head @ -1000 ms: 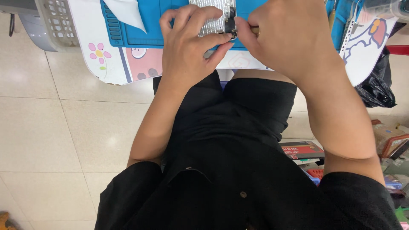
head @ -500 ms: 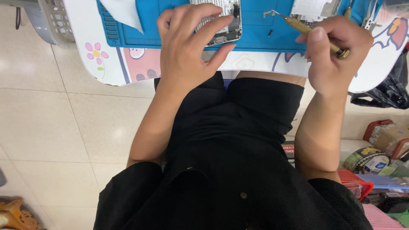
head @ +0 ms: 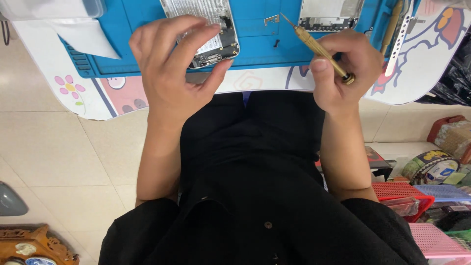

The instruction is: Repairing a mobile phone by disassembling components on a workbench.

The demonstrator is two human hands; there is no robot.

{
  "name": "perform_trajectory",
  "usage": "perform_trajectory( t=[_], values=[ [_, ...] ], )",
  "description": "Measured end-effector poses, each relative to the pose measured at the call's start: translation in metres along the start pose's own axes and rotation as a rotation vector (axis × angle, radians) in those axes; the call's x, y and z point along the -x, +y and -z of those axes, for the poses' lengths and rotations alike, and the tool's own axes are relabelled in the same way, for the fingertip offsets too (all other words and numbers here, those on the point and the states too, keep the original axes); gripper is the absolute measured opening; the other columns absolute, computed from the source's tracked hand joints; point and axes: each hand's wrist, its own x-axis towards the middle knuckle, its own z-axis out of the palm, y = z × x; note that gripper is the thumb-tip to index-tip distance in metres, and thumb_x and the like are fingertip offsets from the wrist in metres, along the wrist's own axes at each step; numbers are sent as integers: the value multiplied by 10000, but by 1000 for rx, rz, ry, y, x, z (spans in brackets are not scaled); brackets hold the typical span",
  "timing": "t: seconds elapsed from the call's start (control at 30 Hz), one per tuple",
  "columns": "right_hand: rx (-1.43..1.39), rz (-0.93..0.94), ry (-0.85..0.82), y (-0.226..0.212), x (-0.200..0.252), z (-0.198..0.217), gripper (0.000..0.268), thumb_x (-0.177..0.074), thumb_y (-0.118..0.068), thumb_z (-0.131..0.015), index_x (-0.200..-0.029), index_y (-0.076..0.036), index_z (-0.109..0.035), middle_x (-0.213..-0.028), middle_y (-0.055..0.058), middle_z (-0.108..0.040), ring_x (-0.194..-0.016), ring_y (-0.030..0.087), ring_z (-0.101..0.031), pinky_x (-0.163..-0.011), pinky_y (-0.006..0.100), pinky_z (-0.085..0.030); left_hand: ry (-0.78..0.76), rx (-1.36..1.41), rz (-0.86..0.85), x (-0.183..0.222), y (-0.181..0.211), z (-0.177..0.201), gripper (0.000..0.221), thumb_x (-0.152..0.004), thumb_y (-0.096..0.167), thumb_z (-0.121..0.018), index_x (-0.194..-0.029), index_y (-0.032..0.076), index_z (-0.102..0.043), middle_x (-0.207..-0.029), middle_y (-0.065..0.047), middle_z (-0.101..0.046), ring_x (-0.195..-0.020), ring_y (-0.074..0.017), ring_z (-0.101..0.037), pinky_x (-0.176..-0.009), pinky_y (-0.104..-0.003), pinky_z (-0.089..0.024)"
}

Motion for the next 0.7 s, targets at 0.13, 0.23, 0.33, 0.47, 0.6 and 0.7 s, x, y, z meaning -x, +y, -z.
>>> perform_trajectory(
  t=[0.13, 0.23, 0.33, 0.47, 0.6, 0.7],
  values=[
    [23, -21, 10, -2, -1, -2, 331, -1094, -294, -708, -1100, 19, -599, -853, 132, -670, -674, 152, -590, -614, 254, -435, 8, 10, -5, -1, -1, -2, 473, -866, 249, -945, -1268, 140, -720, -1299, -13, -612, -1230, -252, -539, -1095, -419, -326],
    [-79, -12, 16, -4, -4, -4, 358, -1149, -339, -663, -1153, 8, -577, -882, 96, -667, -692, 123, -657, -625, 226, -494, 9, -7, -3, -1, -1, -2, 463, -882, 274, -981, -1246, 139, -727, -1284, -13, -619, -1214, -256, -540, -1085, -425, -331],
    [-105, 5, 15, -8, -6, -6, 353, -1172, -355, -599, -1236, -9, -571, -841, 119, -695, -702, 150, -700, -624, 224, -525, -4, -15, -14, 2, -4, -4, 457, -872, 275, -979, -1229, 136, -730, -1268, -2, -626, -1213, -252, -545, -1085, -426, -331],
    [9, 0, 45, -32, -24, -13, 431, -1195, -337, -504, -1387, 48, -489, -907, 107, -732, -764, 148, -711, -633, 192, -507, 14, -17, -15, 7, -7, -8, 456, -886, 279, -956, -1266, 161, -733, -1318, 18, -621, -1253, -239, -537, -1077, -390, -327],
    [8, -45, 88, -32, -23, -13, 373, -1128, -242, -535, -1329, 56, -432, -841, 142, -706, -726, 176, -677, -581, 211, -440, 18, -14, -10, 8, -8, -7, 457, -887, 283, -955, -1269, 165, -734, -1321, 23, -621, -1257, -239, -535, -1080, -389, -328],
    [43, 9, 77, -17, -10, -8, 218, -1187, -172, -572, -1258, 31, -536, -981, 240, -687, -829, 272, -745, -724, 313, -596, 9, -14, -8, 4, -5, -5, 454, -889, 276, -951, -1271, 165, -733, -1325, 17, -618, -1217, -225, -533, -1084, -390, -327]
  ],
)
